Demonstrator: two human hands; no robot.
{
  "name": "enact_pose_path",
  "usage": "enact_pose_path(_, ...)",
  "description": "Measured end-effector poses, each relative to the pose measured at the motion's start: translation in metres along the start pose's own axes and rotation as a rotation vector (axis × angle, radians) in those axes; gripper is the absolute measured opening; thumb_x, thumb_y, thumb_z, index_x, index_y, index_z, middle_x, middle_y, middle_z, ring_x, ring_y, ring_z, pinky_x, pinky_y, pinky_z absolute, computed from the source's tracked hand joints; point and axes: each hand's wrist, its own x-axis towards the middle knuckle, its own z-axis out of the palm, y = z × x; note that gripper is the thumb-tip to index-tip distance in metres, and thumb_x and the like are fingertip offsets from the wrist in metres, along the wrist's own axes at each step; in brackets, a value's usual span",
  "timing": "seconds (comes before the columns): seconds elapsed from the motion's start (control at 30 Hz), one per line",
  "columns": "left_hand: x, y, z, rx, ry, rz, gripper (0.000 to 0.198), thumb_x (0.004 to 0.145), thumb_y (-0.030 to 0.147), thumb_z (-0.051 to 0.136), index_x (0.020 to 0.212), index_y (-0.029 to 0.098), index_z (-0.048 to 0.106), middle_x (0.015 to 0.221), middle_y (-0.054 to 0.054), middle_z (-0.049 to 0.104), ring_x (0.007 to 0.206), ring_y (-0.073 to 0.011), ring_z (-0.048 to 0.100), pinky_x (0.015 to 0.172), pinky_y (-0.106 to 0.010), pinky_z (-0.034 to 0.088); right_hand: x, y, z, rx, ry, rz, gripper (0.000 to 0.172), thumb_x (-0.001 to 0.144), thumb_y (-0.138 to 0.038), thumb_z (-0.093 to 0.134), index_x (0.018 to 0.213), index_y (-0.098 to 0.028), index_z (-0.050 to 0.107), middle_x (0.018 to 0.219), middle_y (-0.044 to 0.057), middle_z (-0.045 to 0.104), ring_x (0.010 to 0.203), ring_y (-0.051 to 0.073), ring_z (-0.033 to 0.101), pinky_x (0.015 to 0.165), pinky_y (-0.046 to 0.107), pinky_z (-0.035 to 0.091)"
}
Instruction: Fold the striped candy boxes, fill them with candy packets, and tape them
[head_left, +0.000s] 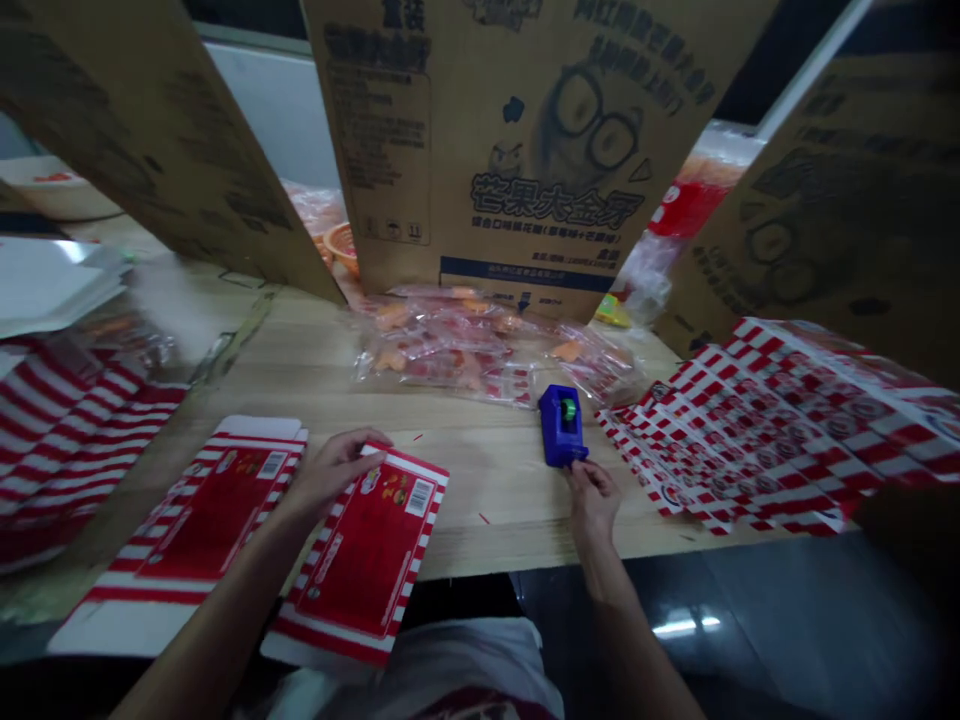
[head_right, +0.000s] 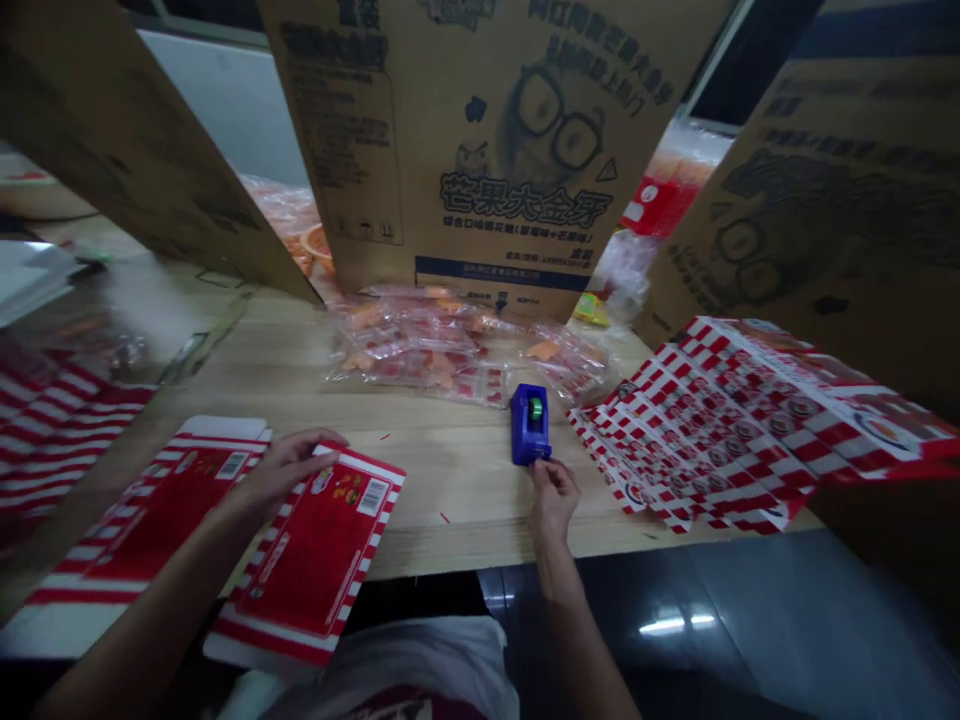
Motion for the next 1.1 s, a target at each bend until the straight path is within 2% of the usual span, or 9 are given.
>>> enact_pose_path(0.13, 0.003, -0.001, 0.003, -0.018, -0.237, -0.084, 0.032, 0.064, 0.038, 0.076, 0.084, 0.015, 0.064, 0.067, 0.001, 0.064, 0.057, -0.0126, 0.059, 0.055, -0.022, 0.045, -0.008, -0.007, -0.001, 0.039, 0.006, 0.105, 0.031, 0.056, -0.039, 0.076, 0.062, -0.017, 0.054, 0.070, -0.002, 0.053, 0.065, 0.013, 0.054, 0.071, 0.037, 0.052)
enact_pose_path(0.2, 0.005, -0.003, 0.006, -0.012, -0.299, -0.114, 0.032, 0.064, 0.037, 0.075, 0.084, 0.015, 0.063, 0.064, 0.002, 0.063, 0.055, -0.0122, 0.057, 0.054, -0.021, 0.043, -0.022, -0.020, 0.007, 0.011, -0.159, 0.190, 0.029, 0.061, -0.039, 0.076, 0.066, -0.017, 0.058, 0.068, -0.001, 0.055, 0.064, 0.013, 0.055, 0.070, 0.035, 0.052)
enact_pose_path(0.27, 0.006, -0.006, 0.010, 0.006, -0.354, -0.131, 0.031, 0.065, 0.036, 0.075, 0.083, 0.014, 0.063, 0.063, 0.002, 0.062, 0.054, -0.0120, 0.056, 0.052, -0.021, 0.041, -0.038, -0.038, 0.024, -0.056, -0.504, 0.238, 0.026, 0.068, -0.039, 0.074, 0.067, -0.016, 0.061, 0.070, 0.000, 0.056, 0.067, 0.014, 0.055, 0.069, 0.031, 0.050)
enact_pose_path(0.37, 0.007, -0.009, 0.017, 0.035, -0.421, -0.120, 0.027, 0.065, 0.032, 0.075, 0.082, 0.013, 0.065, 0.062, 0.002, 0.061, 0.054, -0.0105, 0.053, 0.052, -0.020, 0.038, -0.059, -0.067, 0.066, -0.183, -1.141, 0.143, 0.026, 0.076, -0.038, 0.069, 0.064, -0.015, 0.061, 0.075, 0.002, 0.058, 0.069, 0.013, 0.054, 0.064, 0.025, 0.046)
enact_pose_path(0.47, 0.006, -0.010, 0.024, 0.049, -0.462, -0.091, 0.024, 0.063, 0.029, 0.076, 0.078, 0.013, 0.067, 0.064, 0.002, 0.062, 0.057, -0.0102, 0.052, 0.054, -0.019, 0.039, -0.071, -0.085, 0.105, -0.301, -1.498, -0.005, 0.026, 0.079, -0.036, 0.066, 0.064, -0.015, 0.061, 0.075, 0.002, 0.059, 0.067, 0.012, 0.053, 0.061, 0.023, 0.042)
enact_pose_path(0.63, -0.001, -0.010, 0.025, 0.034, -0.485, -0.076, 0.027, 0.064, 0.032, 0.076, 0.080, 0.012, 0.067, 0.071, -0.001, 0.066, 0.062, -0.0118, 0.056, 0.060, -0.022, 0.043, -0.081, -0.081, 0.128, -0.459, -1.476, -0.121, 0.026, 0.071, -0.026, 0.072, 0.055, -0.015, 0.055, 0.057, -0.002, 0.051, 0.055, 0.009, 0.043, 0.054, 0.023, 0.030)
enact_pose_path(0.73, -0.003, -0.009, 0.021, 0.025, -0.481, -0.067, 0.028, 0.064, 0.032, 0.078, 0.080, 0.012, 0.067, 0.068, 0.000, 0.065, 0.059, -0.0104, 0.054, 0.058, -0.020, 0.041, -0.081, -0.075, 0.126, -0.501, -1.463, -0.055, 0.027, 0.073, -0.033, 0.072, 0.059, -0.015, 0.057, 0.056, -0.002, 0.054, 0.052, 0.009, 0.044, 0.051, 0.023, 0.029)
enact_pose_path(0.97, -0.011, 0.016, 0.027, 0.001, -0.576, 0.059, 0.030, 0.066, 0.034, 0.077, 0.084, 0.011, 0.071, 0.072, -0.002, 0.068, 0.064, -0.0111, 0.057, 0.061, -0.020, 0.041, -0.079, -0.076, 0.124, -0.020, -1.659, 0.762, 0.048, 0.053, -0.043, 0.086, 0.083, -0.012, 0.066, 0.070, 0.000, 0.066, 0.061, 0.012, 0.058, 0.062, 0.024, 0.044)
enact_pose_path(1.1, -0.013, 0.030, 0.021, -0.045, -0.469, 0.073, 0.029, 0.064, 0.033, 0.079, 0.082, 0.012, 0.070, 0.070, -0.002, 0.067, 0.063, -0.0120, 0.058, 0.060, -0.021, 0.043, -0.086, -0.070, 0.136, 0.228, -1.552, 0.957, 0.049, 0.049, -0.047, 0.086, 0.076, -0.011, 0.068, 0.068, 0.001, 0.067, 0.057, 0.011, 0.058, 0.065, 0.025, 0.046)
